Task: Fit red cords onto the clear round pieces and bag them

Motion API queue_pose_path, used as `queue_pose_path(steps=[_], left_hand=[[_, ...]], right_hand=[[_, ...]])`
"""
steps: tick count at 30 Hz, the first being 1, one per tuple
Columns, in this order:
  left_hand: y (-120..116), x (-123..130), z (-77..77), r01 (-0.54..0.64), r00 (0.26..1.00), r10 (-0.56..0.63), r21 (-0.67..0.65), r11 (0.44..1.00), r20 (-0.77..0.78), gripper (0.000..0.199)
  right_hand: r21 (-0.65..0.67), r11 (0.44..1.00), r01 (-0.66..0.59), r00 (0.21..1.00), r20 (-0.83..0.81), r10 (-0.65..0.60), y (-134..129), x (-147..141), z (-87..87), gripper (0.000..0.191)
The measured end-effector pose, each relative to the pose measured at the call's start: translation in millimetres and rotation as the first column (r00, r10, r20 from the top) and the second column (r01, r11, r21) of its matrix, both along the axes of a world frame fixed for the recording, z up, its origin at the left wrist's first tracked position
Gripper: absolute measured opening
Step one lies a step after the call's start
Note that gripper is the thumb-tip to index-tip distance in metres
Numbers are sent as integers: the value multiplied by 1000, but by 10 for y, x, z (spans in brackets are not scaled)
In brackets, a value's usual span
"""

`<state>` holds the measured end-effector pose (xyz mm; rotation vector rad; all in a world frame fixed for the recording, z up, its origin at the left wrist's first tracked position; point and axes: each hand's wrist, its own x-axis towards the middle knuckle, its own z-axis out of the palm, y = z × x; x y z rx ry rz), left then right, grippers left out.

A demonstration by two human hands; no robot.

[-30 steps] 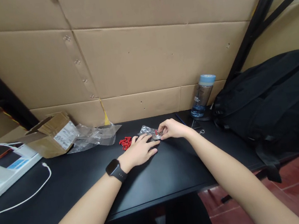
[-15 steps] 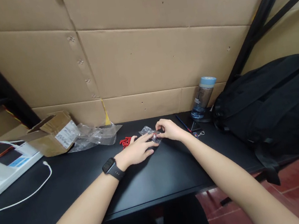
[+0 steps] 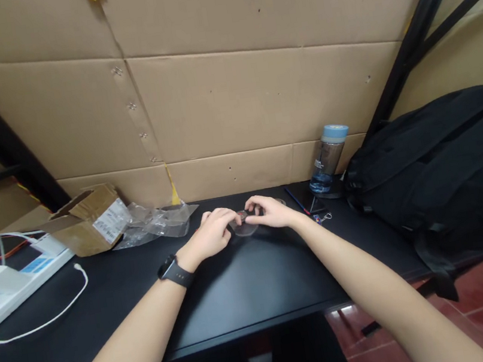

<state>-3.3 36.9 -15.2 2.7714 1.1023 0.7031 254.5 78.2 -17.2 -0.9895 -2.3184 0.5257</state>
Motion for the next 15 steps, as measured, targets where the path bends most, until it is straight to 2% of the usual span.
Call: queue_pose_path(steps=[2, 6, 8, 11, 13, 15], left_hand=[[-2, -1, 2, -73, 997, 73, 38, 997, 10, 43], [-13, 53, -45, -160, 986, 162, 68, 985, -29, 25], [-15, 91, -60, -200, 979, 202, 68, 977, -29, 12], [-6, 120, -59, -270, 963, 270, 36, 962, 2, 17], [6, 119, -48, -326, 945, 326, -24, 945, 31, 20], [14, 118, -32, -354, 930, 362, -98, 930, 67, 20]], right_hand=[[-6, 1000, 14, 1000, -25, -15, 1, 105, 55, 14], [55, 998, 31, 999, 37, -33, 18, 106, -1, 30], [80, 997, 14, 999, 28, -17, 32, 24, -74, 26], [98, 994, -40, 999, -5, 41, 49, -63, -143, 7], [74, 995, -69, 997, -25, 71, 54, -61, -143, 9], [6, 999, -46, 998, -39, 46, 56, -30, -118, 12]])
